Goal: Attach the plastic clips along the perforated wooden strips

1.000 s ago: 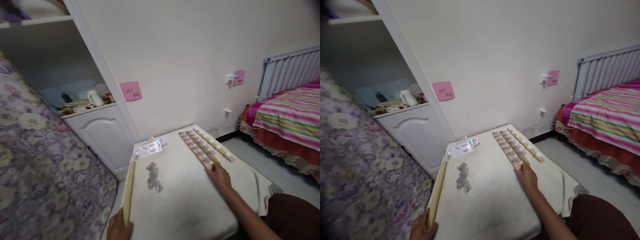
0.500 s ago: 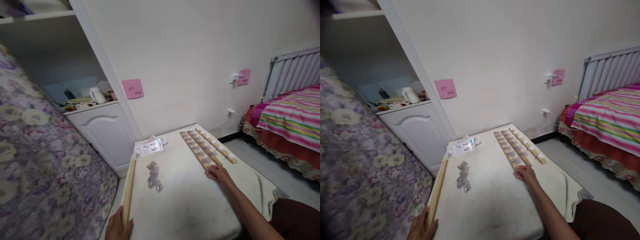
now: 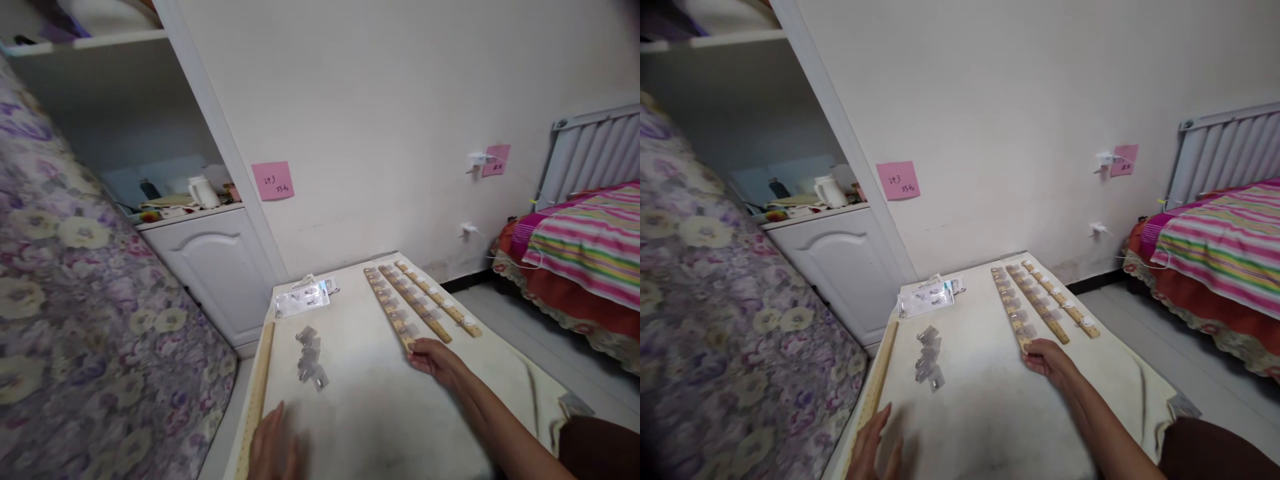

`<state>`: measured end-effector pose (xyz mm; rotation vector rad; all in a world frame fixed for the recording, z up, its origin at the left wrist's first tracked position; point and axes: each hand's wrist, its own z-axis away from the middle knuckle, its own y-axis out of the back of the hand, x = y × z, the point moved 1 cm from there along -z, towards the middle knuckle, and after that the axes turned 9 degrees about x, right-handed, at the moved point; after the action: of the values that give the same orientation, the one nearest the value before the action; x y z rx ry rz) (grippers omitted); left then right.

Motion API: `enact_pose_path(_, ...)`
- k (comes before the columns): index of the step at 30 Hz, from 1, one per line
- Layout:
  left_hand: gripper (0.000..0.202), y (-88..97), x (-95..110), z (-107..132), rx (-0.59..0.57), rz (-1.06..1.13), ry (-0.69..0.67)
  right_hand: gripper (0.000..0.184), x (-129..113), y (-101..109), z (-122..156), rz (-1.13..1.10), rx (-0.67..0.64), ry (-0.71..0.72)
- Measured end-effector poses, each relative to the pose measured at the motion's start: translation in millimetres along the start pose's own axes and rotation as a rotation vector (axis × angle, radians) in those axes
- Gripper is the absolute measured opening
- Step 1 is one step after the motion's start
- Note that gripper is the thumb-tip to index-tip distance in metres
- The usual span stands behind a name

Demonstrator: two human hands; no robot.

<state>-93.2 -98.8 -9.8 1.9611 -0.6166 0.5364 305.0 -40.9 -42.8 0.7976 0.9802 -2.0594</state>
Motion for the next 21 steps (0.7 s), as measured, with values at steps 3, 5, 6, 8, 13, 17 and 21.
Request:
enact_pose_path(3,0.051,-23.2,30.6,6.6,-0.091,0.176,0.008,0.015,4.0,-8.3,5.0,0.029,-0.059,-0.023)
enact_pose_path(5,0.05,-37.3,50.4,10.8,-0.147,0.242,-0.012,0.017,7.4,-12.6,9.0,0.046,-0.085,-0.024)
enact_pose_path(6,0.05,-43.3,59.7,12.6,-0.172,0.27,0.003,0.017,9.3,-14.3,11.3,0.054,-0.091,-0.022)
enact_pose_path(8,0.049,-52.8,77.1,15.7,-0.208,0.316,0.023,0.017,13.7,-16.8,17.1,0.068,-0.097,-0.013)
enact_pose_path(13,0.054,-70.5,109.1,19.8,-0.32,0.404,0.092,0.022,32.2,-18.9,37.1,0.08,-0.093,0.04)
enact_pose_path(17,0.071,-87.9,124.0,24.2,-0.365,0.432,0.207,0.03,58.6,-20.1,54.1,0.072,-0.11,0.101)
enact_pose_path(21,0.096,-98.7,138.8,31.5,-0.298,0.482,0.277,0.036,88.3,-26.7,73.3,0.076,-0.172,0.126)
